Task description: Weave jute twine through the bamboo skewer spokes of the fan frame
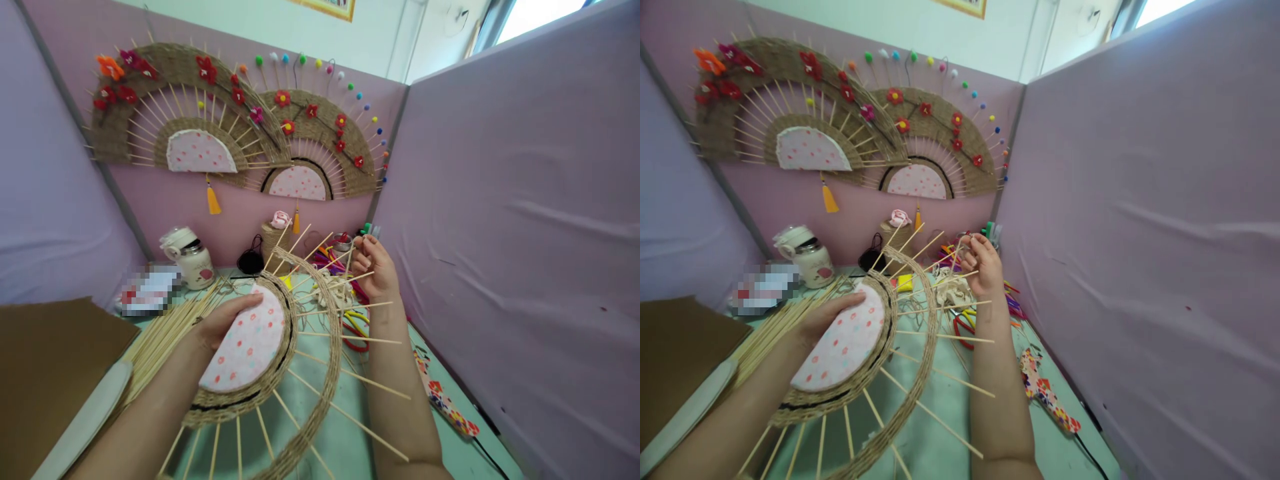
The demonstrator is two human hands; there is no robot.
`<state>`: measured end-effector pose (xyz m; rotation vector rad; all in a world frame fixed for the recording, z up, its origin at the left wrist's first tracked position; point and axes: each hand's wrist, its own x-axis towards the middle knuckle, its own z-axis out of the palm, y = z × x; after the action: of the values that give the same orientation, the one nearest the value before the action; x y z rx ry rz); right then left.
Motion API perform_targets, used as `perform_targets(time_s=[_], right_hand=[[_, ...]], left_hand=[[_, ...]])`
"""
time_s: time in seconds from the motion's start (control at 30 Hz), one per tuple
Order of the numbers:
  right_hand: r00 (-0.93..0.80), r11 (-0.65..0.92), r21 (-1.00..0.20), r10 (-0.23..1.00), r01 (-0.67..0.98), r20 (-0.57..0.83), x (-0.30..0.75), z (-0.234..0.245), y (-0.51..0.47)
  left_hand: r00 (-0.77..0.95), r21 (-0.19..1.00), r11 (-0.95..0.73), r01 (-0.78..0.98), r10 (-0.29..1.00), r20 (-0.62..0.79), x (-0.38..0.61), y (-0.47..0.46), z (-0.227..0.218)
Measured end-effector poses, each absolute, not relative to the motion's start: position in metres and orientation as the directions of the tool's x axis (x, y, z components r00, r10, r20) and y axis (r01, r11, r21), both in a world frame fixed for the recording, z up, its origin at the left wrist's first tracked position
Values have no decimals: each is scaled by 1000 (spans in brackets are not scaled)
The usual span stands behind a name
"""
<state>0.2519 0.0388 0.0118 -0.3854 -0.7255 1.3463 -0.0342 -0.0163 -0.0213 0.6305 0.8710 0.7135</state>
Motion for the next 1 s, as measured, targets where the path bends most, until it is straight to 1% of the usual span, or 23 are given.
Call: perform_targets(time_s=[0.1, 0.27, 0.37, 0.53, 0.67, 0.8, 1.0], right_hand=[[50, 196, -617, 968, -762, 246, 257, 9, 41], [-24, 97, -600, 982, -794, 190, 256, 1, 48], [-81, 26, -619, 986, -785, 144, 245, -3, 53], [-195, -74, -697, 976, -714, 96, 216, -11, 57], [-220, -84, -723, 971, -685, 95, 203, -17, 57], [-191, -55, -746, 977, -664, 98, 201, -19, 57], [-163, -56, -727, 983, -684, 78, 206, -12, 54]], left_hand=[[412, 703, 651, -288, 746, -523, -28, -18, -22], [415, 724, 630, -281, 760, -500, -21, -20, -22], [434, 727, 624, -287, 761, -482, -20, -21, -22], [468, 738, 615, -278, 758, -455, -19, -22, -23], [492, 742, 606, -287, 758, -429, -21, -21, -26], [494, 753, 590, -291, 767, -410, -21, -20, -29], [500, 781, 564, -268, 774, -387, -17, -22, -30]])
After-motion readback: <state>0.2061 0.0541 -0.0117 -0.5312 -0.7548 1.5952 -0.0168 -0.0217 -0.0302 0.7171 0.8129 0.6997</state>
